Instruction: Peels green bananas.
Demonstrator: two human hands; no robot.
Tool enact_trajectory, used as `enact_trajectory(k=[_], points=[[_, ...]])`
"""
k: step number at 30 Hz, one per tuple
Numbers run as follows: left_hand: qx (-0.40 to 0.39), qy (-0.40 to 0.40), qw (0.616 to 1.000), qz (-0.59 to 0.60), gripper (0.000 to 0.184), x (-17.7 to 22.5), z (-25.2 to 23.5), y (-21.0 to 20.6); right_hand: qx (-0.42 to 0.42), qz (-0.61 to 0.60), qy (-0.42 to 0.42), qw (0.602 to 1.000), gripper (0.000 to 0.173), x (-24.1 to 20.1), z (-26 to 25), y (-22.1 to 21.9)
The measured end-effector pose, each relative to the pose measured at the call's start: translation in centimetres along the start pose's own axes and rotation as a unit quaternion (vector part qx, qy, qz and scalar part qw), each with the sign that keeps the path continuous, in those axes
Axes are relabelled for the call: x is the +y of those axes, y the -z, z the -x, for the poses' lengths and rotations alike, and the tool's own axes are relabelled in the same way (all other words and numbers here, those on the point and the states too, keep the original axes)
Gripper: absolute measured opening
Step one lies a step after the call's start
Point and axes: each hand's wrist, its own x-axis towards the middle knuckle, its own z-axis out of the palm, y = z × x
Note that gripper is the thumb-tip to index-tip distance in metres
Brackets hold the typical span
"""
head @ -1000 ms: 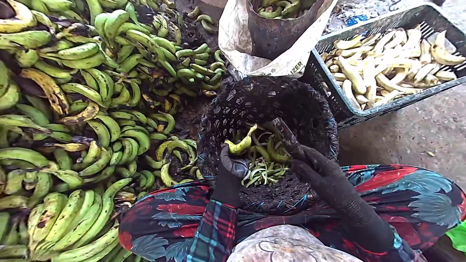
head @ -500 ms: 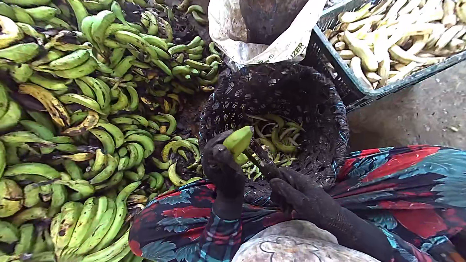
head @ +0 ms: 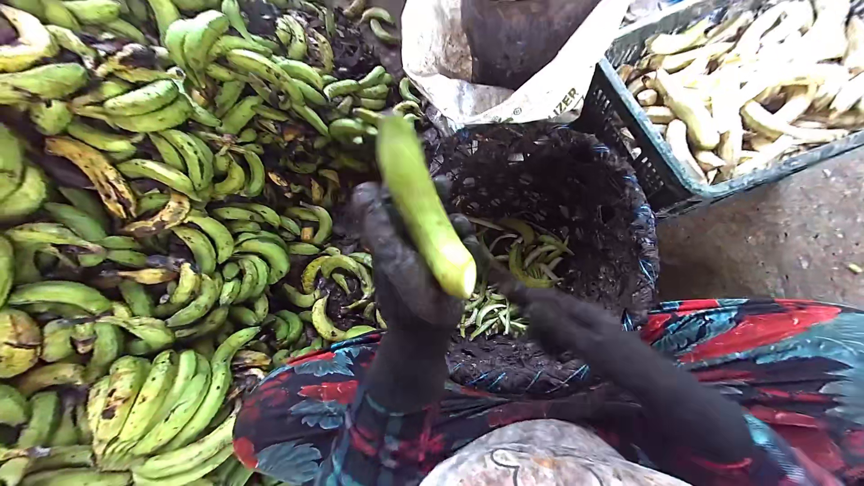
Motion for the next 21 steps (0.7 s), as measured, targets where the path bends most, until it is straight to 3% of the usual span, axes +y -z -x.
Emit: enact_trajectory(k=[2,4,8,10,12,14,16,17,19,21], points=[[0.009,0.046,0.997,-0.057,0.05,0.2,-0.4,0.6,0.082,0.12,0.154,0.977,0.039,-2.0,-0.5,2.9],[-0.02,0.008,0.994,-0.108,0.049,0.5,-1.2,0.5,0.116,0.221,0.249,0.936,0.042,-4.3,-0.8,4.8],[-0.058,-0.008,0.988,-0.146,0.054,0.2,-1.9,-0.4,0.129,0.25,0.262,0.923,0.037,-6.0,-0.7,4.9],[-0.062,0.0,0.985,-0.159,0.051,-1.4,-0.8,-0.4,0.191,0.261,0.273,0.906,0.036,-4.6,-1.9,3.9],[-0.008,0.034,0.985,-0.168,0.049,-3.8,1.3,-0.2,0.283,0.312,0.299,0.856,0.035,-2.8,-4.4,3.7],[0.024,0.121,0.979,-0.16,0.051,-5.2,3.4,0.6,0.333,0.37,0.219,0.839,0.037,-3.0,-6.3,4.5],[0.032,0.155,0.98,-0.123,0.04,-4.8,4.1,1.7,0.264,0.35,0.055,0.897,0.042,-6.5,-5.5,5.0],[0.022,0.126,0.984,-0.12,0.032,-4.2,3.7,2.2,0.25,0.35,0.102,0.897,0.042,-5.6,-5.1,5.7],[0.014,-0.012,0.982,-0.186,0.026,-2.9,1.9,3.0,0.184,0.298,0.224,0.909,0.042,-3.8,-3.9,5.8],[-0.002,-0.139,0.941,-0.31,0.042,-1.9,0.2,3.6,0.115,0.219,0.271,0.93,0.038,-3.1,-2.8,4.6]])
